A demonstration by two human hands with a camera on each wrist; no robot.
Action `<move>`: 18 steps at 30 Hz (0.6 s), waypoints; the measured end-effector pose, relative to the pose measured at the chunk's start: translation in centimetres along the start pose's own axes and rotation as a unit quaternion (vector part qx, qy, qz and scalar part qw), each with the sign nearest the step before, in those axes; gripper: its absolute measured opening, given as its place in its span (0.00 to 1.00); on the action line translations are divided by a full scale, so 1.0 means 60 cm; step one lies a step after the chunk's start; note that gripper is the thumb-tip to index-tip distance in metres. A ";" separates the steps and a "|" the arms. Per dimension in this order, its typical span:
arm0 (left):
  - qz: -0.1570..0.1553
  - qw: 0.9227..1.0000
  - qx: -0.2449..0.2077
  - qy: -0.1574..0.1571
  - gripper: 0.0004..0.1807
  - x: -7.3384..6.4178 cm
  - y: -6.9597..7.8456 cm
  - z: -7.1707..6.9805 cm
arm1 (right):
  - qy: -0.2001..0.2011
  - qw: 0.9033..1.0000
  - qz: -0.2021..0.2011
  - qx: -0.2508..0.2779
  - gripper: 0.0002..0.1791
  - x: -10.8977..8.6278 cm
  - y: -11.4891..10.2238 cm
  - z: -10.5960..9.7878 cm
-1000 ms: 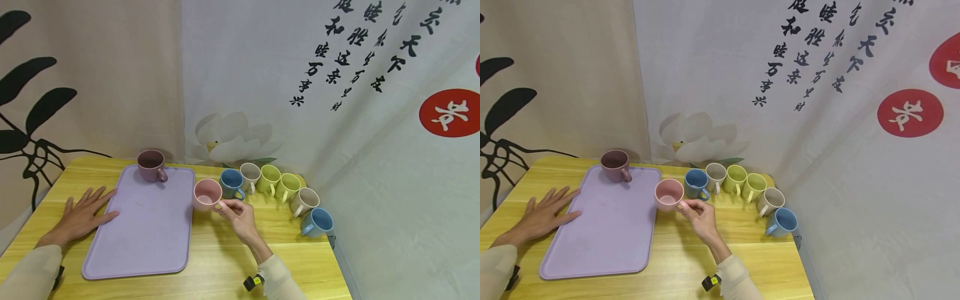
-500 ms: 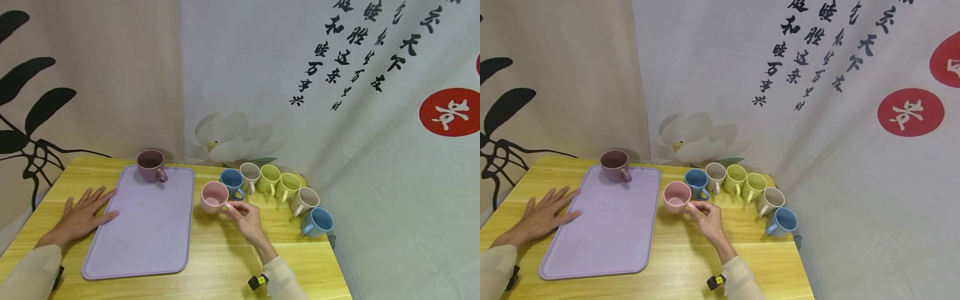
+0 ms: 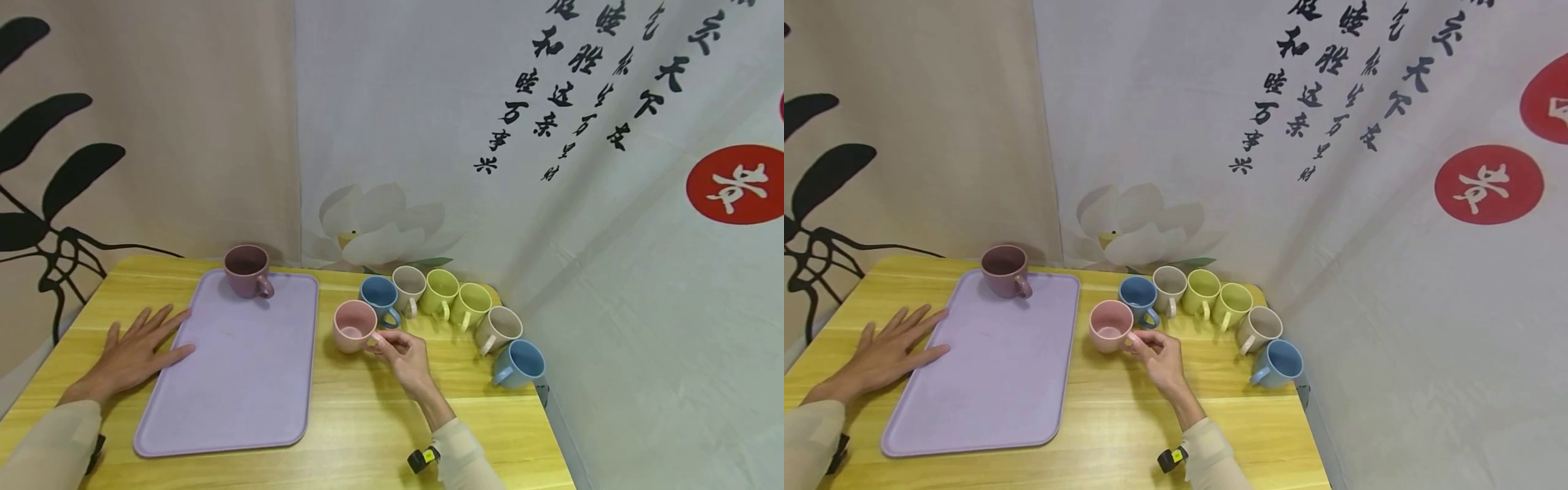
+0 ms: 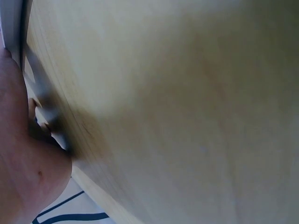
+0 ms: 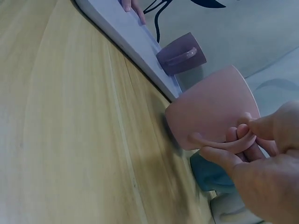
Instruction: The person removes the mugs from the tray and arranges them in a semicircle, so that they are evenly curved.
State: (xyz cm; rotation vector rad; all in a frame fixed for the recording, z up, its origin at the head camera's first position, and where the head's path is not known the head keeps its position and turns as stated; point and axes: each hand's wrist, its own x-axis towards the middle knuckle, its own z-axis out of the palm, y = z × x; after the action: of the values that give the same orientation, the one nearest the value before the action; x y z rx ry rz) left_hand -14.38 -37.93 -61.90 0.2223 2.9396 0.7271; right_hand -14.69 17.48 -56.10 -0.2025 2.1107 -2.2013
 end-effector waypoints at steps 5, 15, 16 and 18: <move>-0.002 1.000 0.000 -0.004 0.51 0.000 0.002 -0.002 | 0.010 1.000 0.011 0.001 0.15 0.003 0.004 -0.005; 0.004 1.000 -0.006 0.002 0.52 0.002 -0.006 0.004 | 0.020 0.999 0.031 -0.002 0.14 0.003 0.002 -0.010; 0.004 1.000 -0.006 0.002 0.52 0.002 -0.006 0.004 | 0.021 0.999 0.032 -0.003 0.14 0.003 0.002 -0.011; 0.004 1.000 -0.006 0.002 0.52 0.002 -0.006 0.004 | 0.022 0.999 0.033 -0.005 0.14 0.003 0.002 -0.011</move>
State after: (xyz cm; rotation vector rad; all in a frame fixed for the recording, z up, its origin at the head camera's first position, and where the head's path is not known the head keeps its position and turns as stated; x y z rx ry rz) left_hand -14.53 -38.11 -62.26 0.2330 2.9397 0.7464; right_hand -14.99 18.12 -56.26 -0.0834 2.1202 -2.1779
